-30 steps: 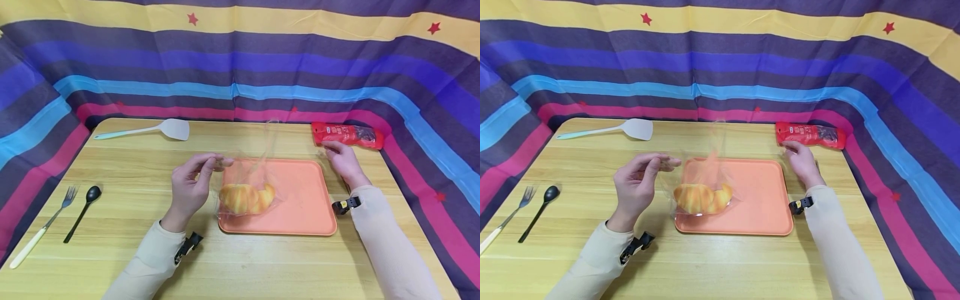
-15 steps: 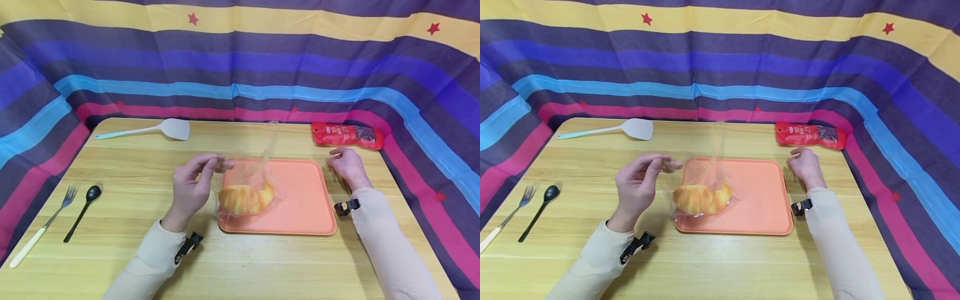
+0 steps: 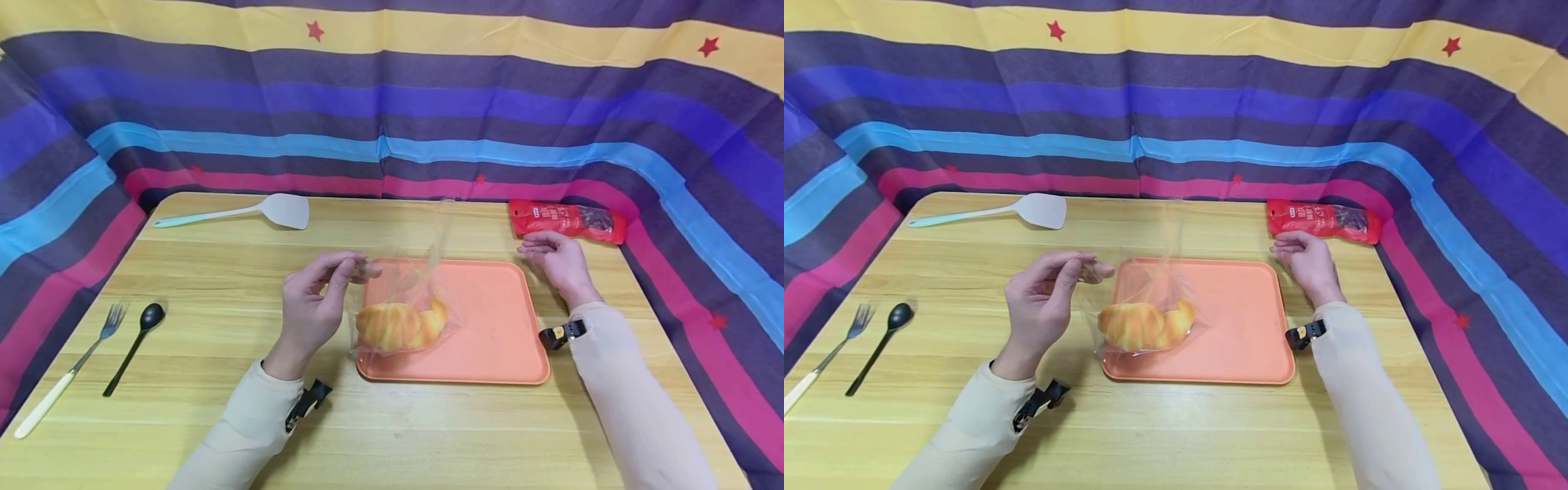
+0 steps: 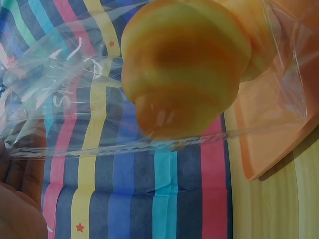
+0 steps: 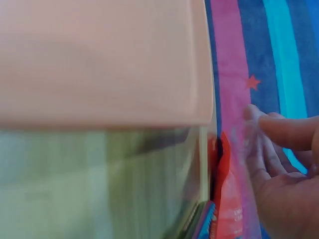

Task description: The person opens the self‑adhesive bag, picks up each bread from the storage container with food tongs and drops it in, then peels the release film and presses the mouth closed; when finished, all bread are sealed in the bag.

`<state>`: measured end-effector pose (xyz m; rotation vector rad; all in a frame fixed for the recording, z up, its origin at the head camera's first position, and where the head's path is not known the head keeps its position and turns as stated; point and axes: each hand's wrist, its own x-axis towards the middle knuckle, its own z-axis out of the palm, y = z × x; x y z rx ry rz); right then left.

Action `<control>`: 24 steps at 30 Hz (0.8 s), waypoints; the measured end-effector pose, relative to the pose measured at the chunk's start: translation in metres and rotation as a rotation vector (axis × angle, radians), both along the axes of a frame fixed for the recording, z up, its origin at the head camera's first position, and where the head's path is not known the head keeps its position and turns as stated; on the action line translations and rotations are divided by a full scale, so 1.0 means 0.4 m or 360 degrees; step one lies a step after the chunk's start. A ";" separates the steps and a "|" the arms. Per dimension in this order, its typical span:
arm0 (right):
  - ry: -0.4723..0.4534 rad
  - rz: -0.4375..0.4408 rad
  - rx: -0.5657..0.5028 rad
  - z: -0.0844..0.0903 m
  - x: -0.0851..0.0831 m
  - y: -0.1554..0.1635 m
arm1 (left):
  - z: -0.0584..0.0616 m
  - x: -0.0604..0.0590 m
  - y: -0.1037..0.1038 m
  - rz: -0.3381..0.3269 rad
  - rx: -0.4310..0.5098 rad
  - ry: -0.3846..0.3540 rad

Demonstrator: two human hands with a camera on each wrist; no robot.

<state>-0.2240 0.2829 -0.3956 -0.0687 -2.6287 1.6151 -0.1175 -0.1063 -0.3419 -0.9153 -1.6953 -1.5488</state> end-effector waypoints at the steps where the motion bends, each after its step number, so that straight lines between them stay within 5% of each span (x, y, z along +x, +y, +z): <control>1: 0.0001 -0.0019 -0.0065 0.000 -0.006 -0.003 | 0.000 0.000 0.000 0.0002 -0.0002 0.0000; 6: -0.0033 -0.0126 -0.0486 0.008 -0.028 -0.016 | -0.001 0.001 0.000 0.0002 -0.0001 0.0001; 9: -0.0036 -0.0188 -0.0594 0.012 -0.028 -0.025 | -0.001 0.000 0.001 -0.0009 0.0005 -0.0004; 14: 0.0058 -0.0302 -0.0176 0.011 -0.030 -0.038 | -0.003 0.000 -0.001 -0.0013 0.0008 -0.0012; 17: 0.0076 -0.0361 -0.0075 0.014 -0.030 -0.041 | -0.004 0.000 -0.002 -0.0010 0.0008 -0.0013; 20: 0.0084 -0.0349 -0.0228 0.018 -0.030 -0.041 | -0.006 0.000 -0.001 -0.0005 0.0008 -0.0018; 24: 0.0128 -0.0284 -0.0642 0.016 -0.030 -0.036 | -0.009 0.000 0.001 0.0005 0.0015 -0.0022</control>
